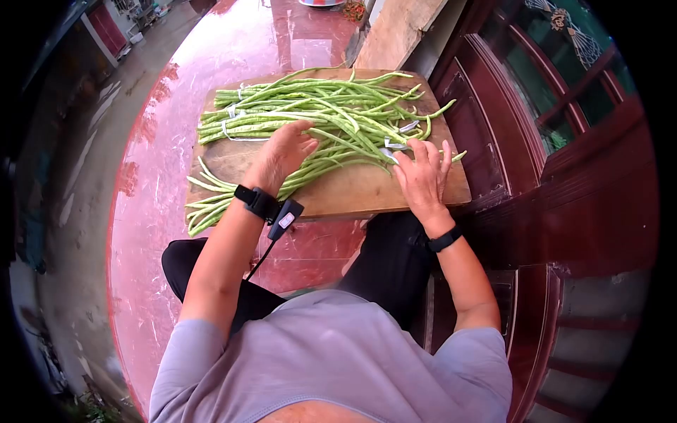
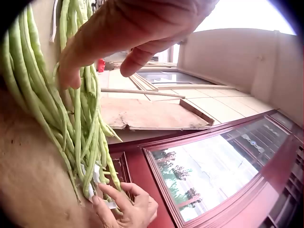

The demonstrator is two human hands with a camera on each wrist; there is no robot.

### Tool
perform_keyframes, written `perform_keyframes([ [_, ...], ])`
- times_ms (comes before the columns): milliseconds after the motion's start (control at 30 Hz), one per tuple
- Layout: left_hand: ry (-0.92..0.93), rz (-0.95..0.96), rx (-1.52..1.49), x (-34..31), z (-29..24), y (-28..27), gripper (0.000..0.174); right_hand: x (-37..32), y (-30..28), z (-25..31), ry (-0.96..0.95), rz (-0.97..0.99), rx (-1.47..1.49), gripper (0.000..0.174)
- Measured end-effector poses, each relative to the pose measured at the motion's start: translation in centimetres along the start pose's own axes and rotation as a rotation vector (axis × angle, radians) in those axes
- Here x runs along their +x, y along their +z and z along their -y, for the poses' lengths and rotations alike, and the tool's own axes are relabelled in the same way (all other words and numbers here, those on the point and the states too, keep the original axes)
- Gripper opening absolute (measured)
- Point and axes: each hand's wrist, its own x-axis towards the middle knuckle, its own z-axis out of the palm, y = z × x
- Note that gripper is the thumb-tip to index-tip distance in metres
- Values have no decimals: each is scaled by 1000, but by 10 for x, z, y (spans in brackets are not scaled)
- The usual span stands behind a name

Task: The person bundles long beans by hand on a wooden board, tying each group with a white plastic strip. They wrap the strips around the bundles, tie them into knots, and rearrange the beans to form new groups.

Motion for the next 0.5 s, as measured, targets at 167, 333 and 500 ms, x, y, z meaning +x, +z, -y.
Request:
perform_keyframes([
  [167,-306,-37,-469,-88,-38,42,32,-9,18,-25,40,62,-58,18],
  [333,-446,-41,-394,-163,-8,18,27,-3,7,-35,270,-134,262,1],
  [500,-544,-236,-397,-195,20,-25,26,34,-18,-77,797,-250,1457,14],
])
